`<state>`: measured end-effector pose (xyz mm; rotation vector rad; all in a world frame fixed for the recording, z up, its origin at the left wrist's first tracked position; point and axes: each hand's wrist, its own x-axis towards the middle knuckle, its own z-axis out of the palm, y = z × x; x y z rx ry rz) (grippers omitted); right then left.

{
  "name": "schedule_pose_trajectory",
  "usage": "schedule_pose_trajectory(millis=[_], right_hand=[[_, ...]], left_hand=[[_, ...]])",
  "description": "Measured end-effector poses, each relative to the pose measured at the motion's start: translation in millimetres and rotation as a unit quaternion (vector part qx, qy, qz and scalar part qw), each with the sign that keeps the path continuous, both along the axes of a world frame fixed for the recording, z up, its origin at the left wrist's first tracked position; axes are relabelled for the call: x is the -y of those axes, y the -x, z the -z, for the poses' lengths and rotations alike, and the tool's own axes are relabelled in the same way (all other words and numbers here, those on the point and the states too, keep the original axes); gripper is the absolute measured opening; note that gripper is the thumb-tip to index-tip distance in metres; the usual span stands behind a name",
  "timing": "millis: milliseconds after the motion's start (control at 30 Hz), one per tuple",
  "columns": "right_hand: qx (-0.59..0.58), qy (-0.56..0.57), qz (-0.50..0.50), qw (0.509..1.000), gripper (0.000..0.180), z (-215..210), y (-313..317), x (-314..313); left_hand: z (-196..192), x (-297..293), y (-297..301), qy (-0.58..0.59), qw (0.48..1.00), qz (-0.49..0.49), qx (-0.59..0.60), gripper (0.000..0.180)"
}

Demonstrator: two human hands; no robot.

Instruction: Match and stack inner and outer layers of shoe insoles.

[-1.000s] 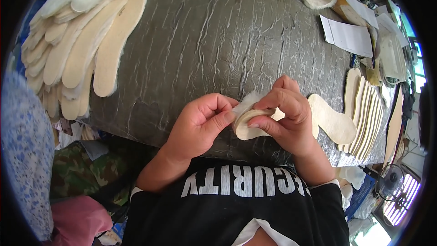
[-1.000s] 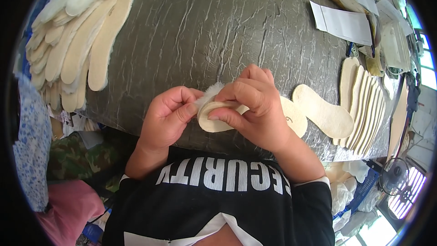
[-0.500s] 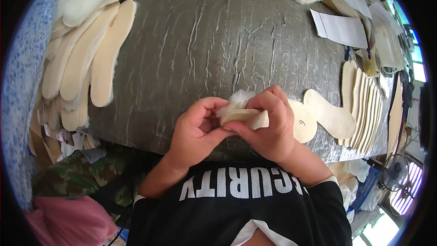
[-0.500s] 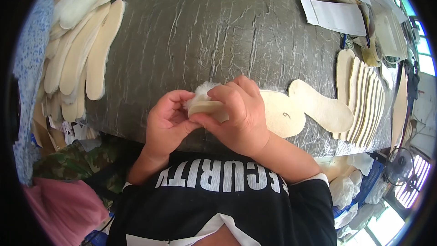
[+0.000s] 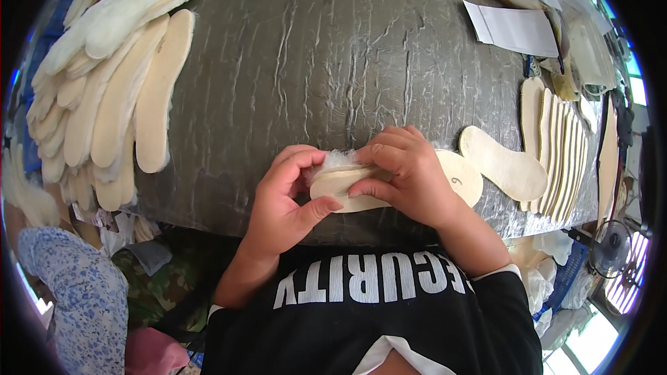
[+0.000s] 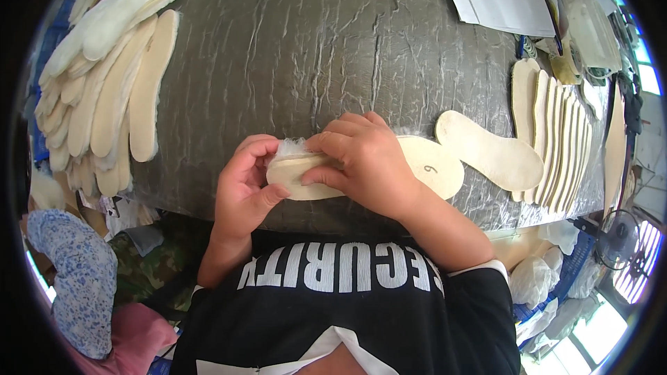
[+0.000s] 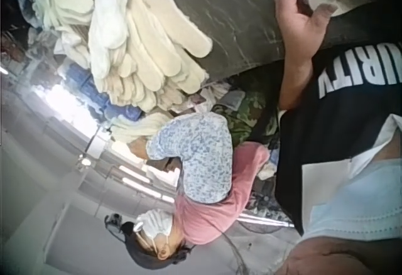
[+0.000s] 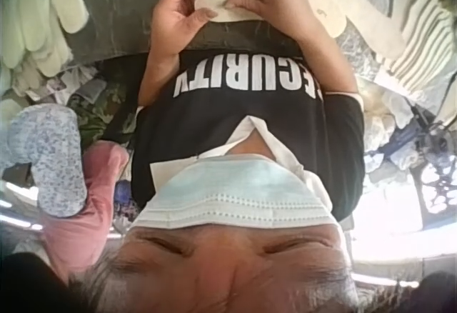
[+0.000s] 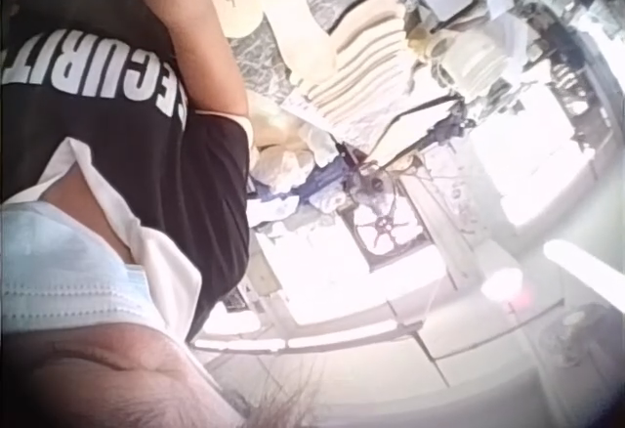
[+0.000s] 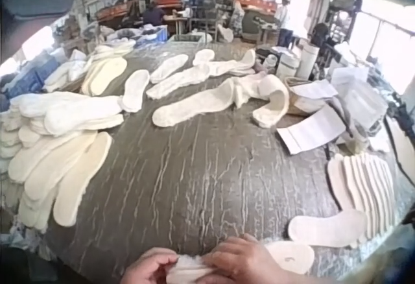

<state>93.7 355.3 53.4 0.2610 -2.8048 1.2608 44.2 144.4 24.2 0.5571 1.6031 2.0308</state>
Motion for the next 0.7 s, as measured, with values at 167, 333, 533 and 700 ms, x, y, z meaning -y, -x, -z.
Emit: schedule_pose_trajectory(millis=[167, 333, 533, 700], right_hand=[[0.004, 0.014, -0.014, 1.0, 0.03, 1.2, -0.4, 2.7], [0.052, -0.009, -0.023, 0.998, 0.031, 1.2, -0.5, 5.9], [-0.007, -0.098, -0.077, 0.992, 0.076, -15.4, -6.2, -4.6], [0.185, -0.096, -0.163, 0.964, 0.08, -28.5, 0.0, -13.4]], left_hand=[[5.3, 2.5, 3.4, 0.086, 0.995, 0.013, -0.053, 0.031], [9.4, 1.9, -0.4, 0.092, 0.995, -0.015, -0.018, 0.023], [-0.9, 2.2, 10.4, 0.083, 0.98, -0.032, 0.18, 0.011], [2.2, 19.0, 20.5, 0.029, 0.99, -0.06, 0.128, 0.045]])
